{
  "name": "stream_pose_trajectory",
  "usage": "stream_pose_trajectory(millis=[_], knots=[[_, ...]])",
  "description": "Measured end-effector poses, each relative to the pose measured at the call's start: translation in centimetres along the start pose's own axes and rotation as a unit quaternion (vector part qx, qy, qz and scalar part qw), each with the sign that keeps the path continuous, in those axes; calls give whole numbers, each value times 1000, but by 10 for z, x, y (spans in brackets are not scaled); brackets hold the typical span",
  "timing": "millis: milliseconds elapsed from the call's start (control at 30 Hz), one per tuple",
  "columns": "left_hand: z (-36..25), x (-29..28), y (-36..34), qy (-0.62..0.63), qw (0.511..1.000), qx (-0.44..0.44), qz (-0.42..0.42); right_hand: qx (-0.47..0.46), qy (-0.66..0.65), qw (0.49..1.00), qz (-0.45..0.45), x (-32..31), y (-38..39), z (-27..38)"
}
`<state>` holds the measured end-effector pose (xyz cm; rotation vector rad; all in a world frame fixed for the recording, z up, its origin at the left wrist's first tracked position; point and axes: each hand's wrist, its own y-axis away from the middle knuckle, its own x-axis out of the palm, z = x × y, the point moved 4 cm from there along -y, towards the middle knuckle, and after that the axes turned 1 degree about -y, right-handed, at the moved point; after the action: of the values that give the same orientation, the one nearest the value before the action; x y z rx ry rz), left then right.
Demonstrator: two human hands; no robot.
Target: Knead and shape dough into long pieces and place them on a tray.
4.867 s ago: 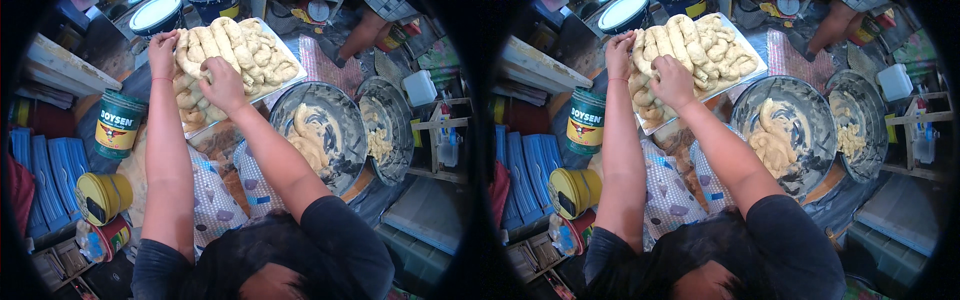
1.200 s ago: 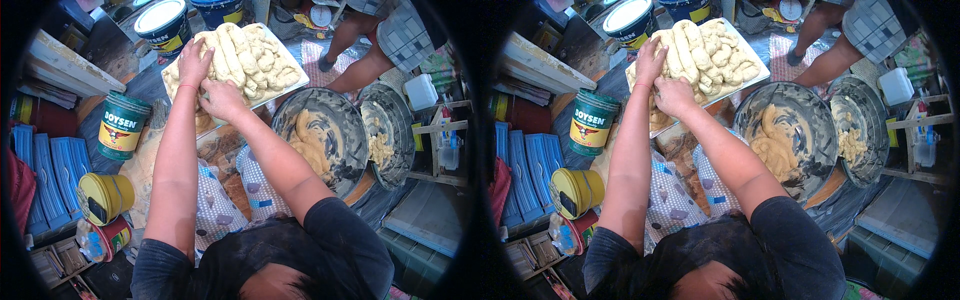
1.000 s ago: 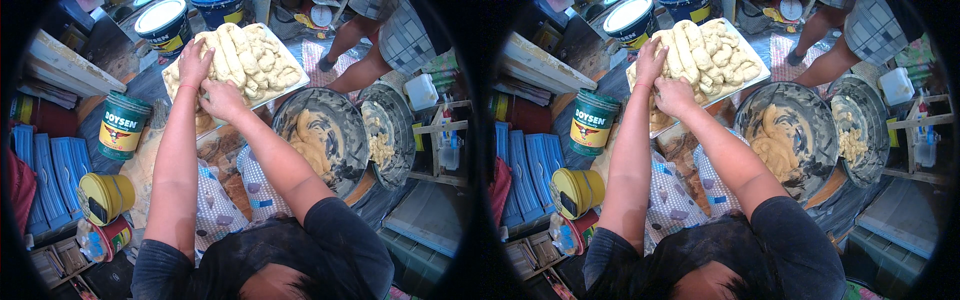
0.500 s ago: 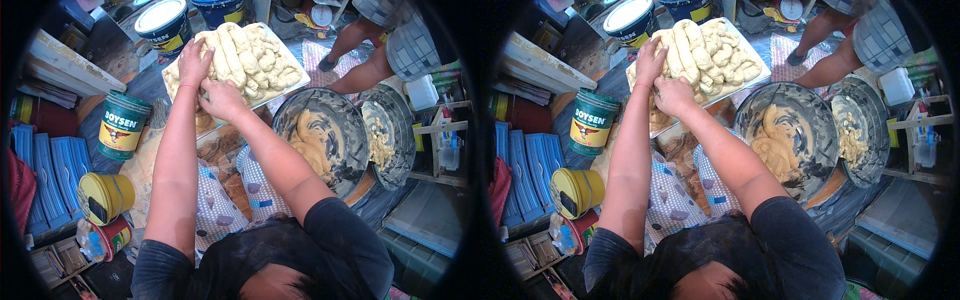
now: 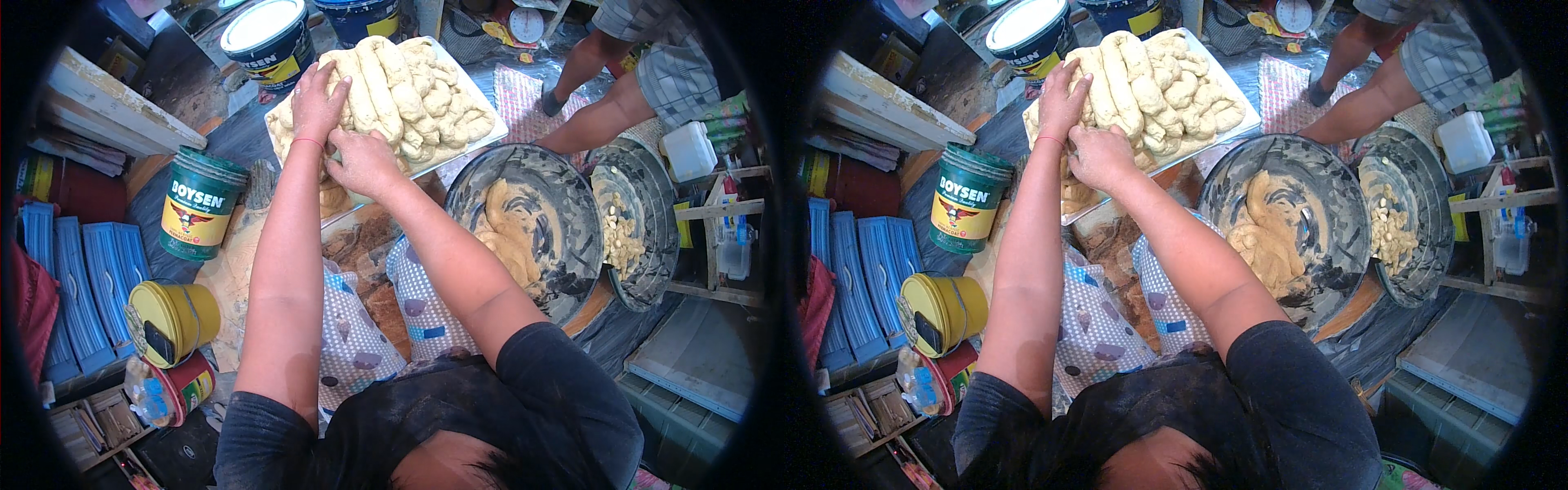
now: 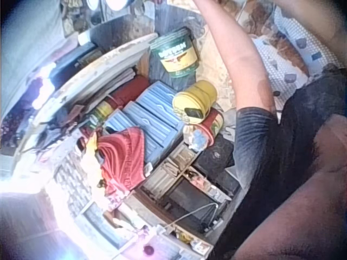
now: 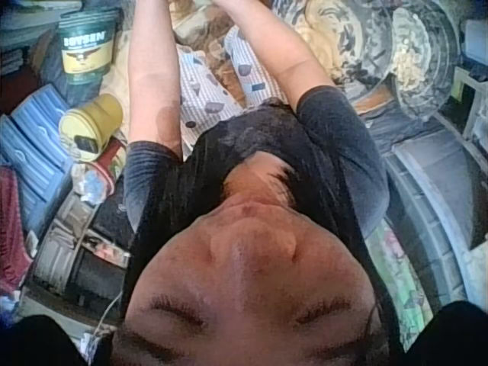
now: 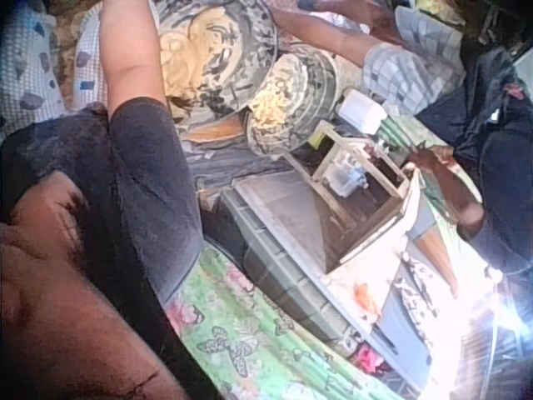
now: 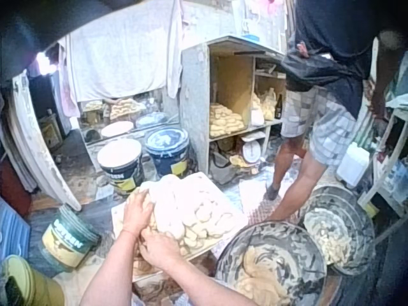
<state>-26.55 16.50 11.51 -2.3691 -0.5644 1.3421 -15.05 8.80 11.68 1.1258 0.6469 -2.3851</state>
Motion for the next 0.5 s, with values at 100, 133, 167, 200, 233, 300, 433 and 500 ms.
stream_pose_trajectory(millis=[100,133,167,200,233,300,433,500], knots=[[0,-1,0,2,1000,0,-2,0,-5,1000,1,1,0,0],[0,0,0,2,1000,0,-3,1,-8,1000,0,1,0,0],[0,0,0,3,1000,0,-2,2,-8,1000,0,1,0,-1],[0,0,0,2,1000,-1,-2,0,-10,1000,0,1,1,-1],[0,0,0,0,1000,-2,-2,-2,-12,1000,0,1,1,-1],[-1,1,1,1,1000,-3,-1,-3,-14,1000,-6,2,2,-3],[1,1,1,-4,1000,-5,1,-5,-23,1000,-14,0,2,-1],[2,1,1,-2,1000,-6,3,-5,-22,1000,-14,0,2,-1]])
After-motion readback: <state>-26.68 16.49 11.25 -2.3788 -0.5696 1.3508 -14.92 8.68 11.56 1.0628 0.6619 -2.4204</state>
